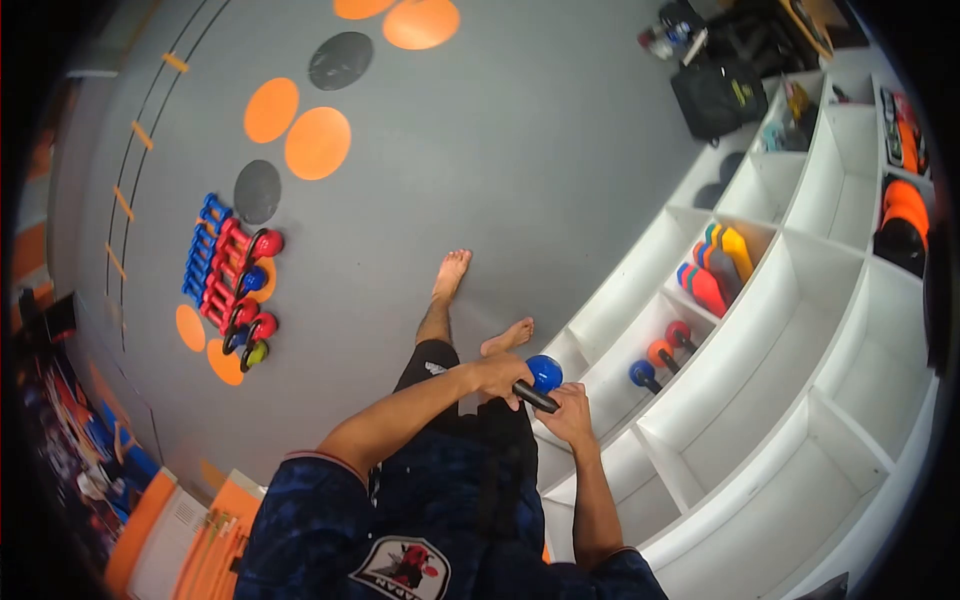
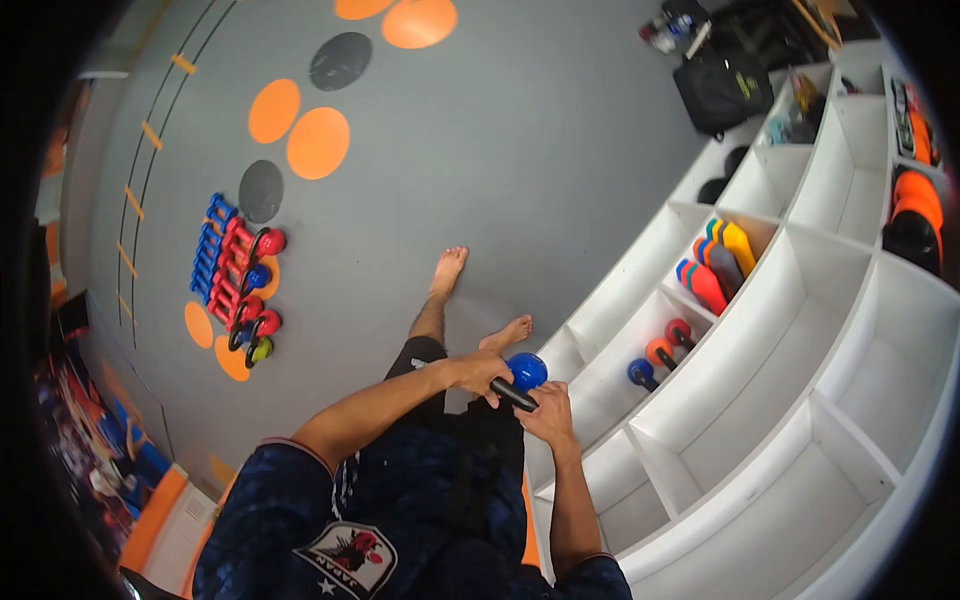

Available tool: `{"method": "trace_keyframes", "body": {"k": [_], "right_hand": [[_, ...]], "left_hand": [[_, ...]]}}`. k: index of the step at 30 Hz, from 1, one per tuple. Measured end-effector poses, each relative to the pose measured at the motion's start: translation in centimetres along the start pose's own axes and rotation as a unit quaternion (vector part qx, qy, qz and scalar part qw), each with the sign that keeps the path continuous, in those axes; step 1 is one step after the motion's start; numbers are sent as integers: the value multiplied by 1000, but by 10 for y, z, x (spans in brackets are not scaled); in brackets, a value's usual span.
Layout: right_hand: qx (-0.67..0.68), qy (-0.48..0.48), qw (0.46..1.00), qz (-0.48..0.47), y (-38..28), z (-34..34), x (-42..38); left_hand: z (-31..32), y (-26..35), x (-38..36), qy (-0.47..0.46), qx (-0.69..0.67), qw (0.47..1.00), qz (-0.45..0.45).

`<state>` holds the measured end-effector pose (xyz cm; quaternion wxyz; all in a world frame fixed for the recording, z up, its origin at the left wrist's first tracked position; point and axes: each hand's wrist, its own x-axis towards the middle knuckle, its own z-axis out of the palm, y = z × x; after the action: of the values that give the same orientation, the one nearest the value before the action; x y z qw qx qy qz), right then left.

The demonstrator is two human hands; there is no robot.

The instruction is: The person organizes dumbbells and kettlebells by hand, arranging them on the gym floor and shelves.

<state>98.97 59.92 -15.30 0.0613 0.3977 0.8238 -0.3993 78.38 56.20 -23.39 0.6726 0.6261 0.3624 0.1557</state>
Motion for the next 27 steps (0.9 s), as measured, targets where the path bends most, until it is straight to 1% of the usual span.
{"method": "trace_keyframes", "body": {"k": [2, 3, 5, 6, 7, 9, 12, 13, 14, 16, 19, 22, 25, 27], "right_hand": [[-5, -26, 999, -24, -28, -22, 12], [-4, -36, 999, -35, -41, -30, 19], [-19, -73, 996, -56, -57, -42, 32], [-33, -99, 993, -62, -59, -40, 38], [-36, -102, 992, -70, -61, -40, 39], [-39, -96, 990, -93, -66, -42, 53], [-44, -65, 986, -147, -80, -38, 63], [-44, -53, 981, -182, -87, -37, 69], [-56, -74, 976, -197, -91, -39, 77], [-82, -118, 964, -222, -110, -44, 89], [-99, -156, 942, -281, -130, -39, 111], [-134, -210, 913, -324, -163, -28, 122], [-160, -256, 884, -357, -199, -10, 131], [-180, -287, 863, -374, -228, 7, 140]], "left_hand": [[-14, 18, -22, 15, -21, 1000, 0], [-31, 42, -40, 25, 0, 1000, -15], [-42, 49, -55, 41, 54, 998, -9], [-36, 46, -59, 69, 78, 994, -35], [-29, 50, -64, 94, 100, 989, -61], [-41, 48, -72, 43, -60, 991, -114], [-39, 51, -89, 149, 100, 977, -117], [-37, 52, -97, 183, 132, 967, -117], [-34, 51, -103, 218, 164, 955, -118], [-37, 74, -126, 226, 101, 955, -165], [-27, 100, -164, 299, 26, 931, -208], [0, 102, -196, 443, 48, 879, -172], [16, 106, -226, 487, 0, 847, -214], [30, 87, -246, 536, 16, 817, -210]]}}
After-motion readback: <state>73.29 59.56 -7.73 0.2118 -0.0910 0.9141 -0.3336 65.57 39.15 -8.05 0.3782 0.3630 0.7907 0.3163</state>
